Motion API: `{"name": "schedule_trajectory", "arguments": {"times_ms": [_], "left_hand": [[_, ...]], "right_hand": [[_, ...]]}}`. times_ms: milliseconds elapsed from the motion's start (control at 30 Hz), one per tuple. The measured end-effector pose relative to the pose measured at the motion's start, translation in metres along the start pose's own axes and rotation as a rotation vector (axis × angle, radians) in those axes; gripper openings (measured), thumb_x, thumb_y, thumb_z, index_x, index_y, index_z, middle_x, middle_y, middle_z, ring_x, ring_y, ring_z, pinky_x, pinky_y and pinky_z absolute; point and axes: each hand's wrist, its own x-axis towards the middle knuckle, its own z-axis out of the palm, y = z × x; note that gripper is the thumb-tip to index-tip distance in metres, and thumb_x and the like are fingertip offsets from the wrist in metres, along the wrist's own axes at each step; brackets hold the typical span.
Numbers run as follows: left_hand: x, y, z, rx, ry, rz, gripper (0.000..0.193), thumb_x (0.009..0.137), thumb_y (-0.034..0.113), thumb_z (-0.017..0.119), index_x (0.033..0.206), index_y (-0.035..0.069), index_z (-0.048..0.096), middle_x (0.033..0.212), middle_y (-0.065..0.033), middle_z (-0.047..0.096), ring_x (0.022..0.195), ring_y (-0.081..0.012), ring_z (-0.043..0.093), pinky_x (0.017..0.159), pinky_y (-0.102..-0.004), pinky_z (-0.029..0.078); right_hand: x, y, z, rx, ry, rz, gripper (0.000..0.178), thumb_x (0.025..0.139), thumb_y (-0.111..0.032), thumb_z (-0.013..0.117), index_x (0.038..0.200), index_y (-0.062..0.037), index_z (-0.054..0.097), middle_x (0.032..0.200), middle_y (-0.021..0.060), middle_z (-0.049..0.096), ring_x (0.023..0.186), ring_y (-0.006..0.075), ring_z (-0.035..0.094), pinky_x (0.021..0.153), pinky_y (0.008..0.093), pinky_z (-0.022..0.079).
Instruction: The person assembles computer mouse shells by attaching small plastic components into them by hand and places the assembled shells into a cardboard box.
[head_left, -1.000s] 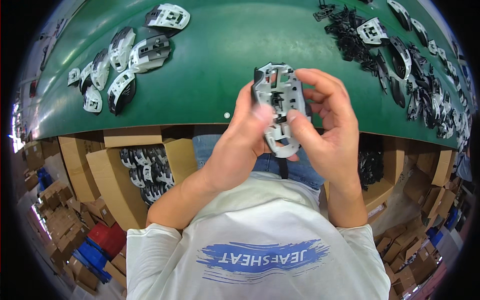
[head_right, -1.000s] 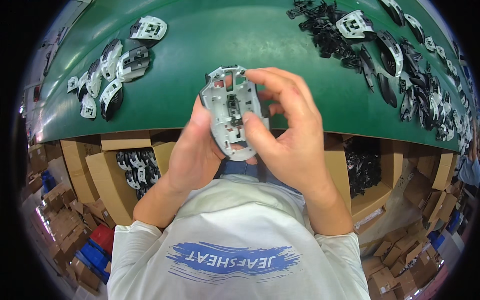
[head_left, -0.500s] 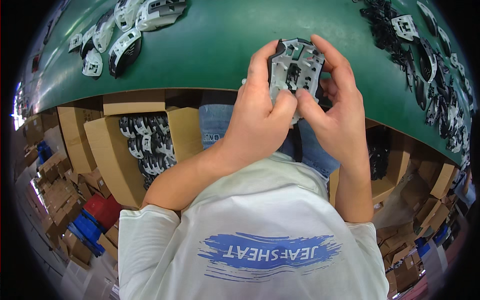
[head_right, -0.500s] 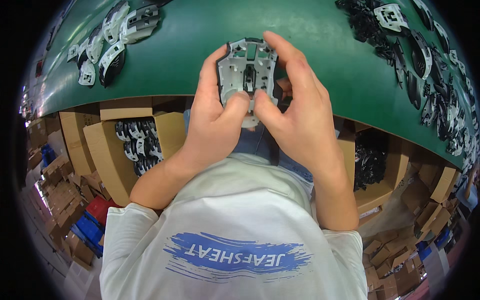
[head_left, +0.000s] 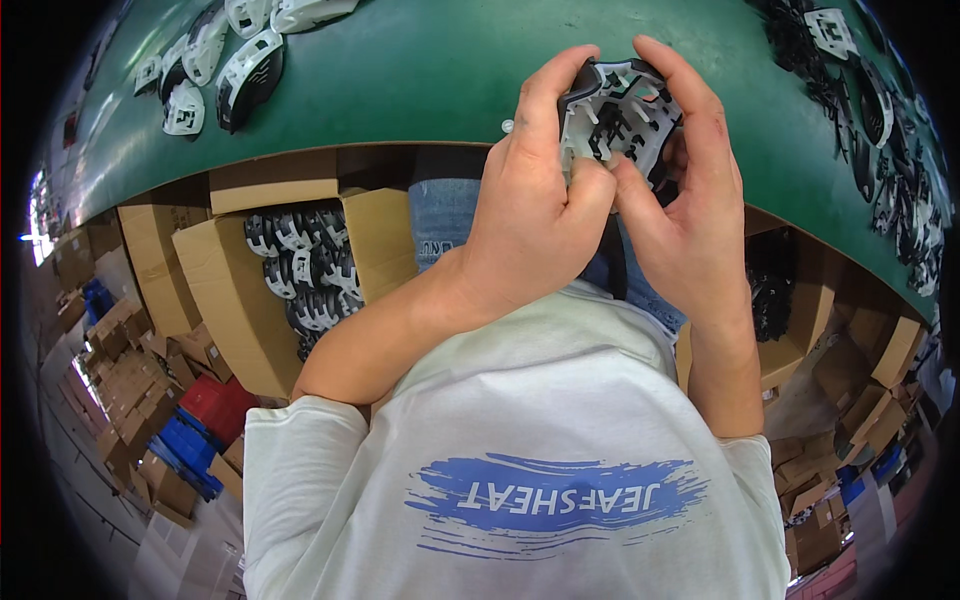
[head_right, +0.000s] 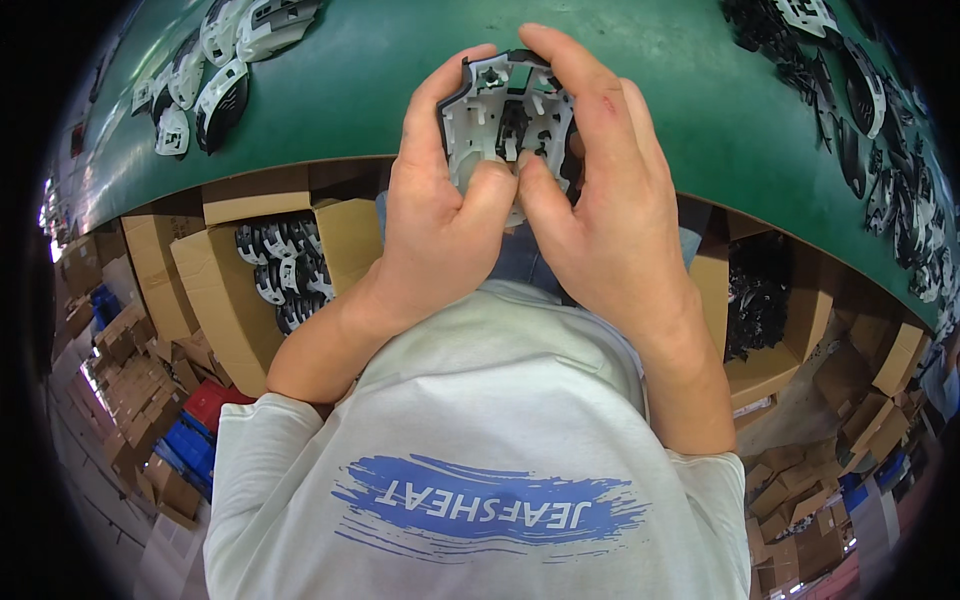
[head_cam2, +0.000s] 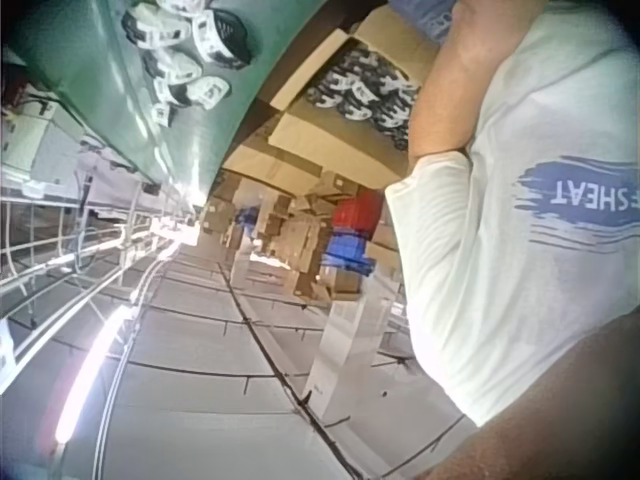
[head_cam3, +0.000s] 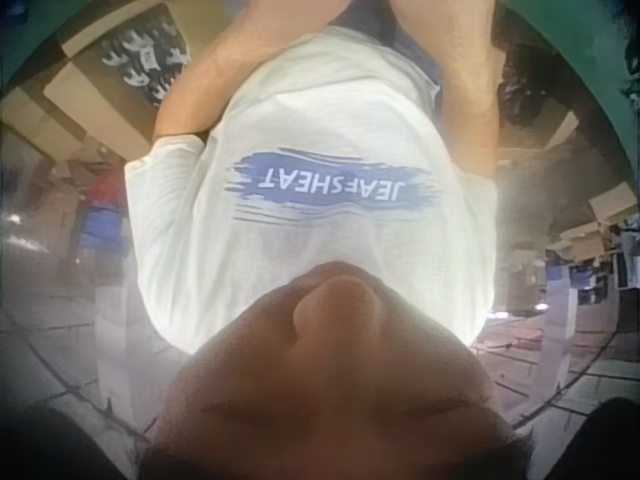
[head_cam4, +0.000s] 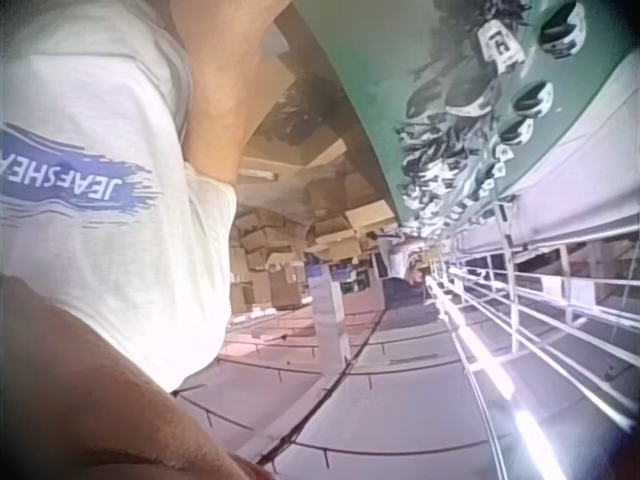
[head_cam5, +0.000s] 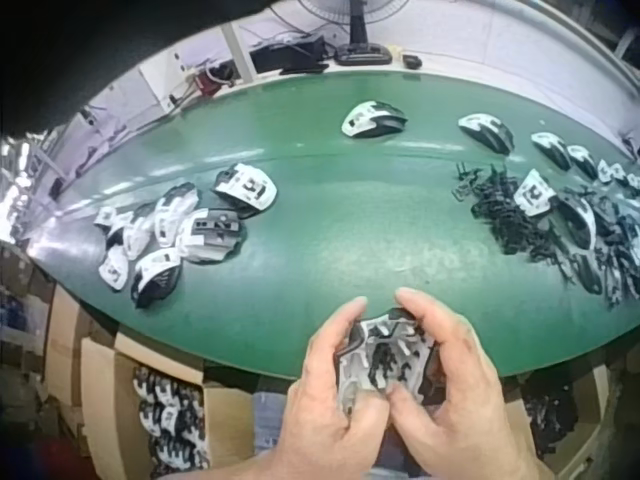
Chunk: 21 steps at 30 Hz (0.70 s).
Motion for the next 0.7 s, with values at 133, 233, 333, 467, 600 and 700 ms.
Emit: {"name": "schedule_trajectory", "arguments": {"times_ms": [133, 233, 333, 467, 600, 700], "left_hand": [[-0.001, 0.005, -0.007, -0.055, -0.097, -0.069, 0.070, 0.094, -0.004, 0.053, 0.160, -0.005, 0.030, 0.132, -0.0262, 0.065, 0.109, -0.0348, 0.072, 0.093, -0.0432, 0.058], [0.004, 0.043, -0.016, -0.361, -0.212, -0.313, 0.070, 0.102, 0.002, 0.056, 0.165, -0.002, 0.026, 0.143, -0.0192, 0.060, 0.123, -0.0242, 0.064, 0.099, -0.0379, 0.055], [0.006, 0.055, -0.027, -0.578, -0.307, -0.480, 0.068, 0.114, 0.029, 0.054, 0.170, 0.004, 0.024, 0.153, -0.0119, 0.055, 0.136, -0.0179, 0.056, 0.108, -0.0361, 0.052], [0.004, 0.051, -0.019, -0.806, -0.229, -0.650, 0.078, 0.116, 0.061, 0.037, 0.171, 0.008, 0.024, 0.137, -0.0048, 0.060, 0.121, -0.0114, 0.060, 0.098, -0.0304, 0.053], [0.003, 0.057, -0.015, -0.910, -0.160, -0.533, 0.072, 0.118, 0.054, 0.034, 0.170, 0.005, 0.025, 0.146, -0.0065, 0.058, 0.127, -0.0122, 0.059, 0.104, -0.0299, 0.050], [0.002, 0.057, -0.014, -0.984, -0.043, -0.541, 0.069, 0.119, 0.050, 0.031, 0.170, 0.004, 0.023, 0.151, -0.0082, 0.055, 0.132, -0.0141, 0.057, 0.109, -0.0315, 0.047]], "right_hand": [[-0.002, -0.005, -0.001, 0.027, 0.030, 0.059, 0.075, 0.086, 0.010, 0.065, 0.158, -0.0061, 0.052, 0.136, 0.0160, 0.063, 0.108, 0.0223, 0.069, 0.089, 0.0347, 0.058], [-0.002, -0.011, -0.018, 0.223, -0.040, 0.205, 0.079, 0.090, 0.014, 0.058, 0.165, -0.0024, 0.041, 0.155, 0.0110, 0.053, 0.126, 0.0178, 0.063, 0.103, 0.0317, 0.054], [0.002, -0.034, -0.029, 0.533, -0.082, 0.299, 0.081, 0.088, 0.012, 0.060, 0.166, 0.0011, 0.038, 0.150, 0.0121, 0.056, 0.127, 0.0180, 0.063, 0.105, 0.0319, 0.053], [0.002, -0.033, -0.024, 0.402, -0.106, 0.242, 0.084, 0.088, 0.009, 0.063, 0.167, 0.0034, 0.035, 0.145, 0.0130, 0.060, 0.129, 0.0183, 0.060, 0.111, 0.0338, 0.048], [-0.002, -0.040, -0.034, 0.167, -0.010, 0.140, 0.083, 0.095, -0.015, 0.073, 0.167, 0.0041, 0.035, 0.148, 0.0147, 0.060, 0.130, 0.0222, 0.059, 0.113, 0.0363, 0.046], [-0.014, -0.049, -0.041, -0.004, 0.077, -0.101, 0.059, 0.098, -0.027, 0.075, 0.146, 0.0031, 0.061, 0.139, 0.0180, 0.067, 0.120, 0.0267, 0.065, 0.104, 0.0393, 0.052]]}}
